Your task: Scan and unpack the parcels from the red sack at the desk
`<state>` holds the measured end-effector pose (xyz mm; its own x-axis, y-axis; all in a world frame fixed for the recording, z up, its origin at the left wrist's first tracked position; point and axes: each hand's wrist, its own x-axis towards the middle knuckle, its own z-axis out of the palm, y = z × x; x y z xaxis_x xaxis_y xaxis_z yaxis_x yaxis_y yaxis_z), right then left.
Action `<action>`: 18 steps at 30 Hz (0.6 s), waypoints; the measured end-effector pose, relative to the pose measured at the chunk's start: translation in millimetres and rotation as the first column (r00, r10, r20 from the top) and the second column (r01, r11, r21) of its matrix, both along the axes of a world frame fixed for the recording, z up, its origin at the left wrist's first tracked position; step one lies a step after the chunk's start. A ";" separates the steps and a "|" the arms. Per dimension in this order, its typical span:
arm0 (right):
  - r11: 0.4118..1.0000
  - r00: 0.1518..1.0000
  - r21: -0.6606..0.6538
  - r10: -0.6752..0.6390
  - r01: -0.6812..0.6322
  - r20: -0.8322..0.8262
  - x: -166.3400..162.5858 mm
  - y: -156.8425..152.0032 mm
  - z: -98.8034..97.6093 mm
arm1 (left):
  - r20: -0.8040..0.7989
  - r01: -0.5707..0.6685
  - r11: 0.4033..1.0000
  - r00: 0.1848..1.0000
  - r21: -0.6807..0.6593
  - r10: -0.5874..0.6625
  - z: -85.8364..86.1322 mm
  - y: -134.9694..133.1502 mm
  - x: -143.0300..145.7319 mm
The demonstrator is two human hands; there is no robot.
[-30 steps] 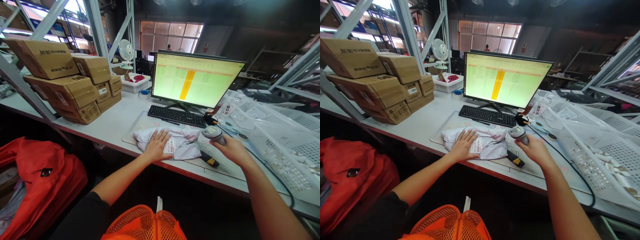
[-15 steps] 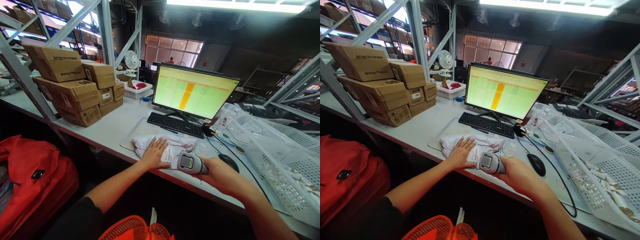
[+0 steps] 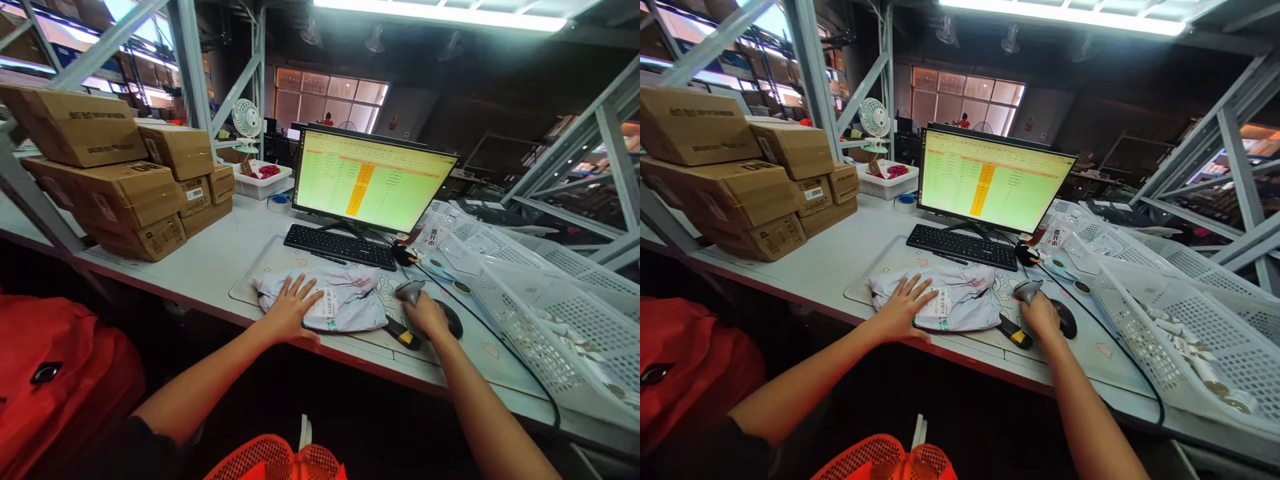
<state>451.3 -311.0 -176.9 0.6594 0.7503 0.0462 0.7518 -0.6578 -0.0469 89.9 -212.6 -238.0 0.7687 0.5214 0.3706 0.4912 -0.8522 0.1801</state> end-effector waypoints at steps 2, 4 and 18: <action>0.999 0.999 -0.019 -0.030 0.031 0.014 -6.5 4.7 2.3 | 0.034 -0.027 1.000 0.999 -0.008 0.027 -7.4 -0.6 0.7; 1.000 0.997 0.019 0.008 -0.010 0.072 -12.1 20.1 14.2 | 0.068 -0.046 0.999 0.997 0.001 0.046 -11.8 -2.8 2.4; 0.947 0.956 -0.141 0.274 -0.287 -0.106 -1.7 169.3 7.0 | 0.101 -0.068 0.997 0.993 0.033 0.065 -14.2 -5.8 1.5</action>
<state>449.7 -141.7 -169.8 0.4176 0.8993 -0.1299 0.9046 -0.4249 -0.0331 91.4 -218.3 -252.2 0.6911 0.5548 0.4632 0.5282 -0.8252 0.2003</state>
